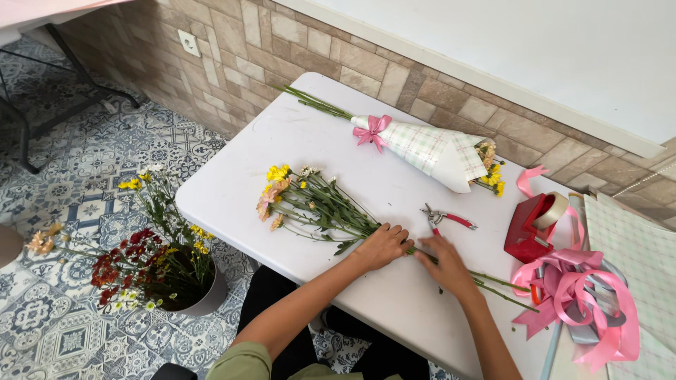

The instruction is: The person organizes flowers into a bunch, cuts the stems with shears, and prepares a pink ribbon to tie the bouquet.

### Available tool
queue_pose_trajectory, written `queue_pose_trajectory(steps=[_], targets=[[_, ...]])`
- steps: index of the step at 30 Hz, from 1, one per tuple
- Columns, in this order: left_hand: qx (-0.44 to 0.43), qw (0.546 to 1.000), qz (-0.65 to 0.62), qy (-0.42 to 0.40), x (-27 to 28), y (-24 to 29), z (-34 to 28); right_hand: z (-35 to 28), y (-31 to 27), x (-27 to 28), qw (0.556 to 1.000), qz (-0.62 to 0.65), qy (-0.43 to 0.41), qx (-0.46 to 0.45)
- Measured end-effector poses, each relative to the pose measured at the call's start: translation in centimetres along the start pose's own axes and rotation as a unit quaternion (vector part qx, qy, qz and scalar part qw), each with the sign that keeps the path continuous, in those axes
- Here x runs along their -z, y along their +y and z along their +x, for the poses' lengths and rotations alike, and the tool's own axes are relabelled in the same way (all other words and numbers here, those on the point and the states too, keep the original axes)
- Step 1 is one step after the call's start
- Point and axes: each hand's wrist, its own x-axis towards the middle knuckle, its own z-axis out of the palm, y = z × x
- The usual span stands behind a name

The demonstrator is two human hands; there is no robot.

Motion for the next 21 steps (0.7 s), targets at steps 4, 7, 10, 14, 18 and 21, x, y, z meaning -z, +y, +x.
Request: queue_pose_trajectory(steps=[4, 7, 10, 14, 18, 21], targets=[[-0.004, 1.000, 0.019, 0.001, -0.6, 0.2, 0.3, -2.3, 0.6, -2.7, 0.996, -0.053, 0.041, 0.056], [-0.021, 0.999, 0.033, 0.019, -0.5, 0.3, 0.2, -2.2, 1.0, -3.7, 0.992, -0.053, 0.106, 0.050], [-0.011, 0.998, 0.033, 0.054, 2.4, 0.7, -0.3, -1.9, 1.2, -4.0, 0.987, -0.058, 0.141, 0.056], [0.084, 0.967, -0.134, 0.201, 9.8, 3.6, -1.6, -2.0, 1.2, -3.3, 0.973, -0.062, 0.199, 0.097], [0.462, 0.652, -0.583, 0.148, 12.1, 6.5, -4.2, -2.6, 0.4, -2.7, 0.965, -0.058, 0.240, 0.094], [0.555, 0.376, -0.730, 0.133, 11.1, 4.4, -4.3, -3.8, -0.7, -2.5, 0.963, -0.038, 0.253, 0.089]])
